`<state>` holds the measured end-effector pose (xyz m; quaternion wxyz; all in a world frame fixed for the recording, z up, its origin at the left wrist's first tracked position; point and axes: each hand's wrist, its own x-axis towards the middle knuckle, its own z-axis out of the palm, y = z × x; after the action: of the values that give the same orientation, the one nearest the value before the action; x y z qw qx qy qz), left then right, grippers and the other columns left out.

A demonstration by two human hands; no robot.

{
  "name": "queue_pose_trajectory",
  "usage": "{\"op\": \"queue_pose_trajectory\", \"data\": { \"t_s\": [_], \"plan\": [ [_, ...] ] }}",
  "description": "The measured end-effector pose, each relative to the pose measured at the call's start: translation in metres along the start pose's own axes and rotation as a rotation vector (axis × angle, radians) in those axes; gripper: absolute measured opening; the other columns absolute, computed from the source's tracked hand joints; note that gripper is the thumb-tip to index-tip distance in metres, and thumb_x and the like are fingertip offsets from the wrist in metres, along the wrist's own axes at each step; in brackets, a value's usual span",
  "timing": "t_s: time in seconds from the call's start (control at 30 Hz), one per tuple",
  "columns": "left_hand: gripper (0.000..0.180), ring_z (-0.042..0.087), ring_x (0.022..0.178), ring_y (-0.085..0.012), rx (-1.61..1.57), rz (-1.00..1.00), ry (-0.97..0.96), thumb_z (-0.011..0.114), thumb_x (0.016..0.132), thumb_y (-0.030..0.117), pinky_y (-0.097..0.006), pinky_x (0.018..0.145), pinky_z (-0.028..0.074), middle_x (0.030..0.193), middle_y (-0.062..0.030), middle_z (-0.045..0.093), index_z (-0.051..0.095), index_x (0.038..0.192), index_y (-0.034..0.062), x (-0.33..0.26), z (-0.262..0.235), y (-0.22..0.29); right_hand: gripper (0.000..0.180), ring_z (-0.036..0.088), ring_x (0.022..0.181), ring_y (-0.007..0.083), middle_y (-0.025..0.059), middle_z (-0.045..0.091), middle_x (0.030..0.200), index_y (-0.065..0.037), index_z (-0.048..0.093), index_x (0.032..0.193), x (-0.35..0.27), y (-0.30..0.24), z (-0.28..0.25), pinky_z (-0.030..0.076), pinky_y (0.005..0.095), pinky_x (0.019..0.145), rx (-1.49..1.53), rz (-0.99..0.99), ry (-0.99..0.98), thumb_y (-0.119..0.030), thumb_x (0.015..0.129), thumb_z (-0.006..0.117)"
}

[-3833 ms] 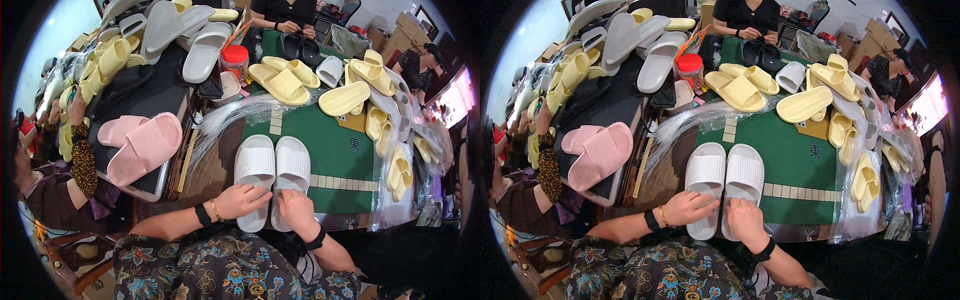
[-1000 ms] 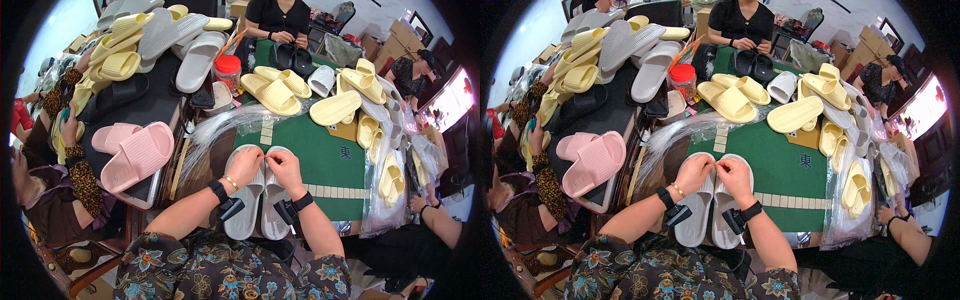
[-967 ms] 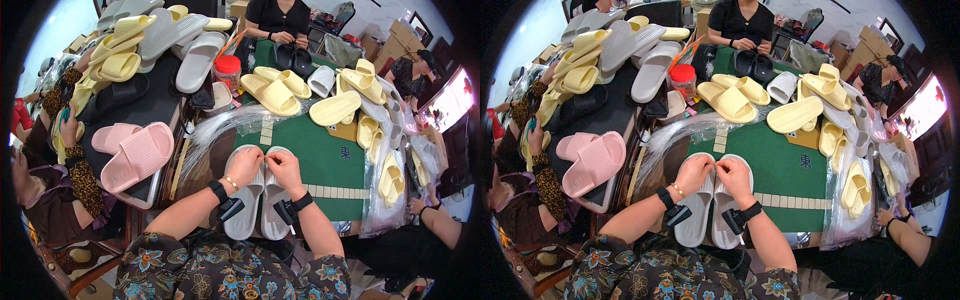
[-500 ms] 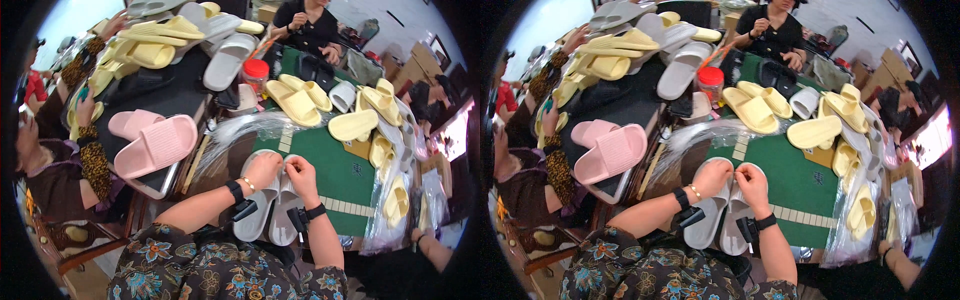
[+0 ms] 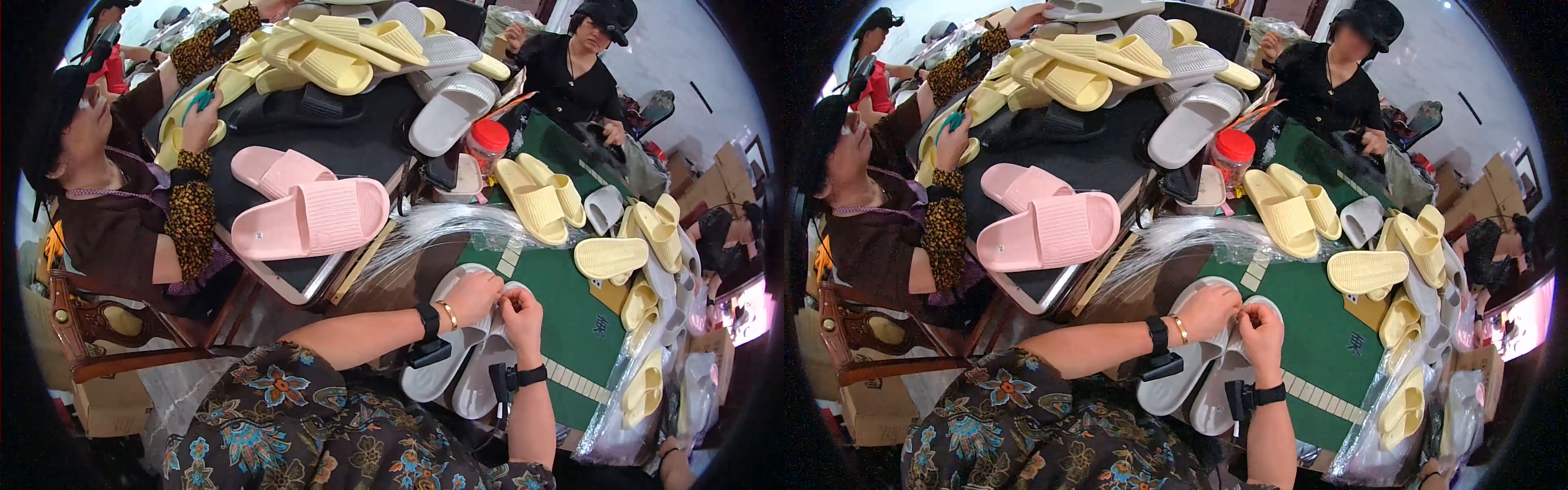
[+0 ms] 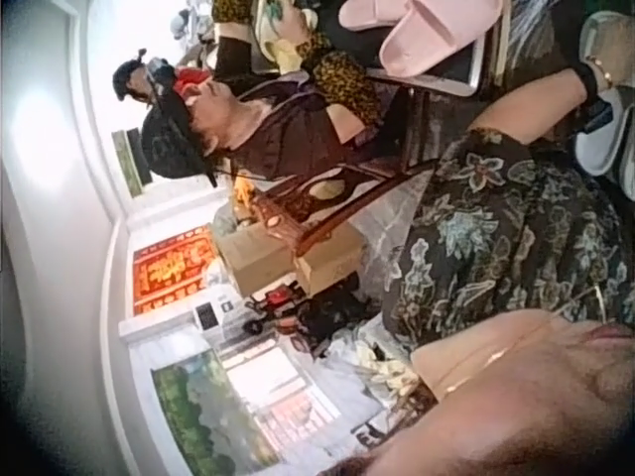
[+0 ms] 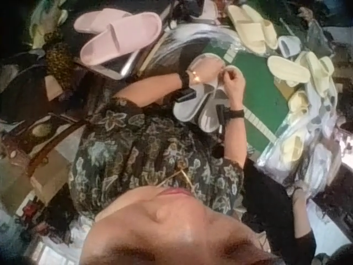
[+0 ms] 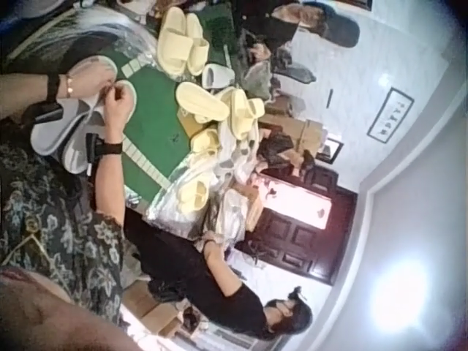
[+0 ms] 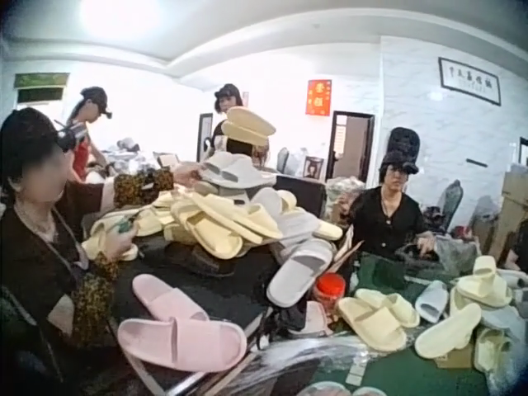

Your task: Trim and inspect finished foam slides/sandals in a shoe manufacturing facility.

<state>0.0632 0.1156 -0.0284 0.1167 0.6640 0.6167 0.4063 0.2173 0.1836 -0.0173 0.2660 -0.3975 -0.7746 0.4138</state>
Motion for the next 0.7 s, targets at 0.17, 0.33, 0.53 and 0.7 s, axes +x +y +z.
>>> {"op": "queue_pose_trajectory", "data": {
  "t_s": [0.17,0.33,0.53,0.7],
  "plan": [
    [0.017,0.059,0.094,-0.0312,0.016,-0.045,-0.067,0.061,0.084,0.016,-0.041,0.084,0.047,0.093,-0.0119,0.063,0.063,0.095,0.0033,0.002,-0.032,0.016,0.012,0.06,0.069,0.0117,0.0068,0.066,0.084,0.0,0.064,0.095,-0.004,-0.002,-0.004,0.05,0.0267,0.065,0.028,0.023,0.075,-0.005,0.085,0.064],
    [0.054,0.053,0.114,-0.036,0.167,0.052,0.176,0.07,0.076,0.014,-0.045,0.097,0.042,0.121,-0.019,0.056,0.052,0.125,0.0002,-0.022,-0.151,0.043,0.029,0.06,0.086,0.0141,0.008,0.066,0.101,-0.001,0.06,0.112,-0.023,-0.018,-0.034,0.049,0.0286,0.079,0.065,0.004,0.206,-0.008,0.084,0.065],
    [0.096,0.039,0.133,-0.0405,0.608,-0.225,0.166,0.084,0.057,0.012,-0.041,0.112,0.031,0.139,-0.0245,0.046,0.039,0.14,-0.0036,-0.081,-0.299,0.004,0.084,0.04,0.129,0.0411,0.0223,0.042,0.141,-0.005,0.043,0.137,-0.061,-0.032,-0.07,0.036,0.0472,0.107,-0.438,-0.099,-0.155,-0.023,0.065,0.081],
    [0.113,0.042,0.133,-0.035,0.383,-0.393,0.134,0.086,0.053,0.008,-0.037,0.112,0.032,0.14,-0.0245,0.045,0.026,0.148,-0.0022,-0.095,-0.317,-0.063,0.074,0.042,0.128,0.0411,0.0206,0.042,0.141,-0.008,0.046,0.137,-0.072,0.004,-0.057,0.037,0.0447,0.107,-0.514,-0.029,-0.018,-0.005,0.067,0.073]
  ]
}}
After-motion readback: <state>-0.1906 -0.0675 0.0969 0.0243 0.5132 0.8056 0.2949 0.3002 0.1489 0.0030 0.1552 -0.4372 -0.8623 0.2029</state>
